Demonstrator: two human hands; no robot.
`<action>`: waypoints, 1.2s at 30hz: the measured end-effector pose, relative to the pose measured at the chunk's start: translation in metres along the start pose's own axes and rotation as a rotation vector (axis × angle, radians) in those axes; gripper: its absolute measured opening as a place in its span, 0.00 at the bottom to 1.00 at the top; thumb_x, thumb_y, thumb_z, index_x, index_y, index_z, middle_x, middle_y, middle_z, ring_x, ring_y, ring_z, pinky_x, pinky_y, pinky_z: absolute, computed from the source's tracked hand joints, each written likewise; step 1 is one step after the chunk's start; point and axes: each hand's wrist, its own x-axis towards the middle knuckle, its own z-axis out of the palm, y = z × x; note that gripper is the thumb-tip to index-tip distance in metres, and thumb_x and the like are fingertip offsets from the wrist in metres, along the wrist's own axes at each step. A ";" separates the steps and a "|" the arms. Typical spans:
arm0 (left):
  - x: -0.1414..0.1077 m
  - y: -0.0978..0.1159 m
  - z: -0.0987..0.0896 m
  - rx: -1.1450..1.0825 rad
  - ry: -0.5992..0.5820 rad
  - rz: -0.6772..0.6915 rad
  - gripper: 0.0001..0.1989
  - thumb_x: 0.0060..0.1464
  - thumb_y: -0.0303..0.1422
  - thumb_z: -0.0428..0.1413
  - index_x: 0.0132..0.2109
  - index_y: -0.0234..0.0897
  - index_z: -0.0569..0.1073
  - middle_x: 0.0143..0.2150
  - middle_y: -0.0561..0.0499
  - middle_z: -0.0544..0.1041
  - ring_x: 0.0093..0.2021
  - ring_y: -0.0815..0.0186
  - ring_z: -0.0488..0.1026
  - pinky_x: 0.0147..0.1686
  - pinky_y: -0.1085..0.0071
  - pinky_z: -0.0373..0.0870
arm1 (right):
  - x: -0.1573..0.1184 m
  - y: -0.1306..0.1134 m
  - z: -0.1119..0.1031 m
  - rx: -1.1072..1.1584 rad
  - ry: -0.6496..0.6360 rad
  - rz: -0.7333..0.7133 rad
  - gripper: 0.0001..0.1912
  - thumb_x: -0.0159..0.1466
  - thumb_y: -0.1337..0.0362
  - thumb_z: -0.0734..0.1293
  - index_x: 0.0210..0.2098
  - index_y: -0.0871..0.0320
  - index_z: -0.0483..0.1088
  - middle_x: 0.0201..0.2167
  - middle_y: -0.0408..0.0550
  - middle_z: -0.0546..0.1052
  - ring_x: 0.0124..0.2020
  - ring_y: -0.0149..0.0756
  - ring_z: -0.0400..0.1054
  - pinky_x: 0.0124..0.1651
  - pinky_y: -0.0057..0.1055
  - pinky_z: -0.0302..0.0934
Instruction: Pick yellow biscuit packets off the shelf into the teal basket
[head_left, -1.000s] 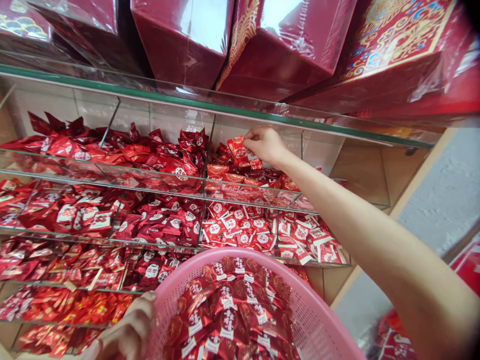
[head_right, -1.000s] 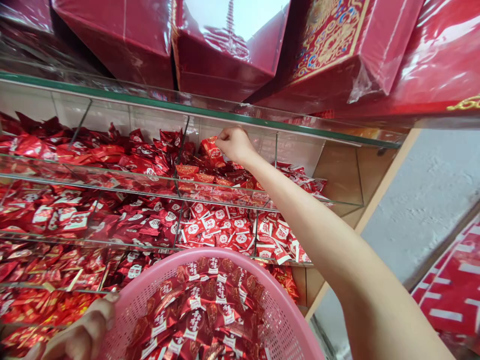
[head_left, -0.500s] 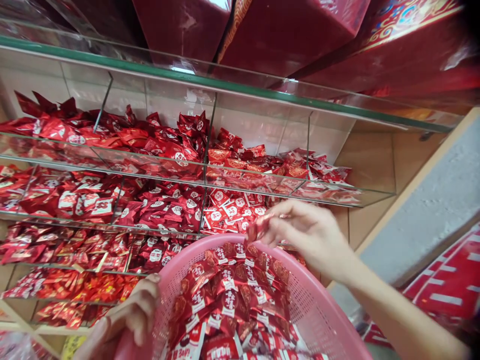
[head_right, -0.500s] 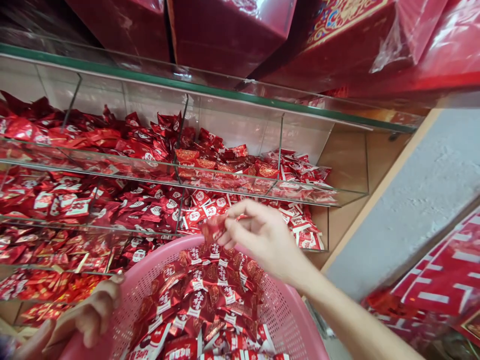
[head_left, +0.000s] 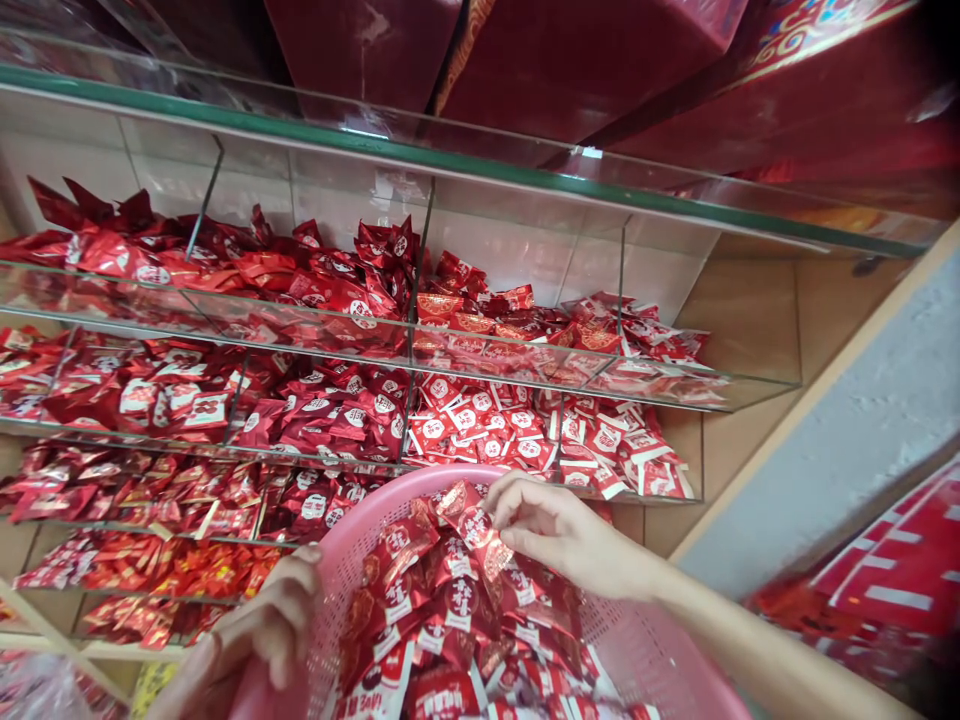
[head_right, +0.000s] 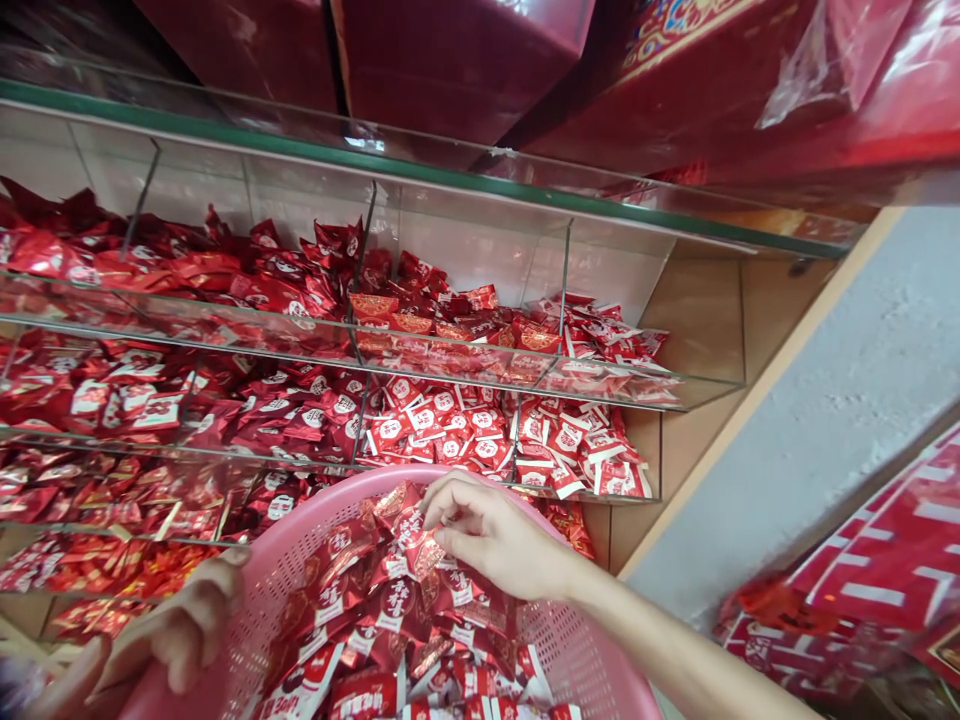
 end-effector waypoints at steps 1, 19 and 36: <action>0.000 -0.001 0.000 -0.010 -0.011 0.039 0.27 0.50 0.50 0.43 0.11 0.42 0.66 0.14 0.49 0.59 0.26 0.62 0.57 0.56 0.59 0.53 | 0.001 0.003 -0.001 -0.013 -0.001 0.005 0.03 0.60 0.67 0.63 0.34 0.53 0.66 0.39 0.44 0.66 0.41 0.31 0.62 0.43 0.34 0.60; 0.005 -0.009 -0.019 0.056 -0.236 0.125 0.27 0.55 0.46 0.38 0.16 0.41 0.69 0.16 0.48 0.62 0.28 0.59 0.59 0.55 0.50 0.50 | -0.004 -0.003 -0.003 0.902 0.217 0.302 0.36 0.54 0.76 0.67 0.56 0.42 0.55 0.42 0.38 0.69 0.37 0.23 0.69 0.47 0.28 0.65; 0.015 -0.010 -0.040 0.079 -0.410 0.115 0.27 0.54 0.48 0.40 0.18 0.40 0.71 0.19 0.48 0.65 0.30 0.59 0.61 0.53 0.54 0.52 | 0.015 0.004 0.001 0.517 0.357 0.428 0.12 0.53 0.59 0.70 0.26 0.61 0.67 0.24 0.39 0.68 0.24 0.21 0.64 0.26 0.19 0.60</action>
